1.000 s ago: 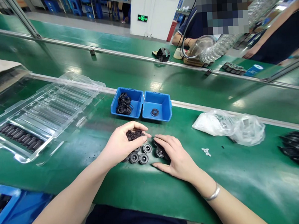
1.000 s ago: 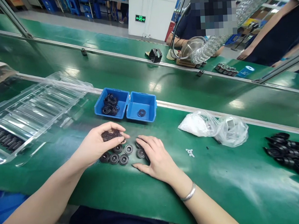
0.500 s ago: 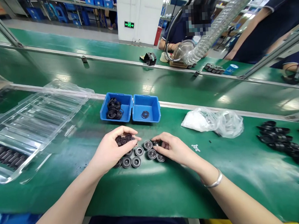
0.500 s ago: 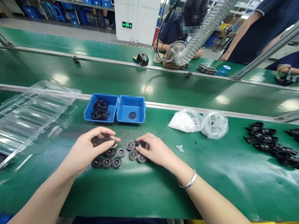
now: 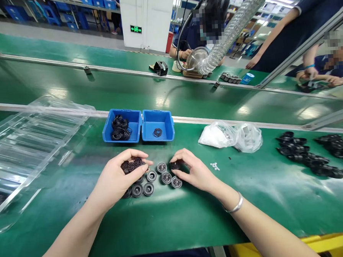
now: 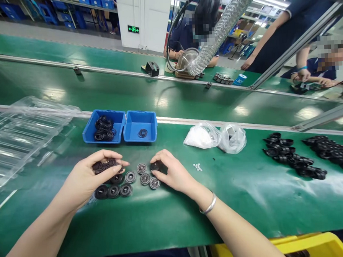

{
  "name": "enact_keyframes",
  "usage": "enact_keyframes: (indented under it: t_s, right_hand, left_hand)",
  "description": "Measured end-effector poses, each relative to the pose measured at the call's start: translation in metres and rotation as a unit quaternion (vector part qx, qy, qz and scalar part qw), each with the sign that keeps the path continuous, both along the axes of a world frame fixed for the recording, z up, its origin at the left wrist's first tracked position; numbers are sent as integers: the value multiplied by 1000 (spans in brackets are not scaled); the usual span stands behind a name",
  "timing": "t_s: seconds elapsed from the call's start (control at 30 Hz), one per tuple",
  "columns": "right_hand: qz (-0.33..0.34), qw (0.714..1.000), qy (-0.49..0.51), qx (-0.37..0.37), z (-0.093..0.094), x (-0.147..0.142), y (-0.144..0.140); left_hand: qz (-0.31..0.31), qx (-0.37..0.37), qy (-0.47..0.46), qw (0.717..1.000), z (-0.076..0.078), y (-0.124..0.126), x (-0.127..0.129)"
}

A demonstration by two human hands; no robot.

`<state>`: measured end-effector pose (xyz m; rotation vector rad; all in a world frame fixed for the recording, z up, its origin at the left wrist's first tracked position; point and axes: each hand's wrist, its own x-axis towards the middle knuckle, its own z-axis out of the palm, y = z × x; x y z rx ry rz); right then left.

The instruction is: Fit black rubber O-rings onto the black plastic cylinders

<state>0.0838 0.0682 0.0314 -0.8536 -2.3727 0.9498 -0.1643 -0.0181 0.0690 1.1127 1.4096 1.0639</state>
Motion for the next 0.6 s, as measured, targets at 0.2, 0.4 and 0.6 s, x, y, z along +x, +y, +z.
enact_keyframes:
  t_s: [0.2,0.4,0.6]
  right_hand:
    - [16,995,65,-68,-8,1,-3]
    - [95,995,7,5,3,-2,-10]
    - [124,988,-41,85,-1,-14,-14]
  left_hand:
    - [-1,1,1,1000,0,0,0]
    - [2,0,-5,1000,-1,1,0]
    - [18,-9,3,1000,1,1,2]
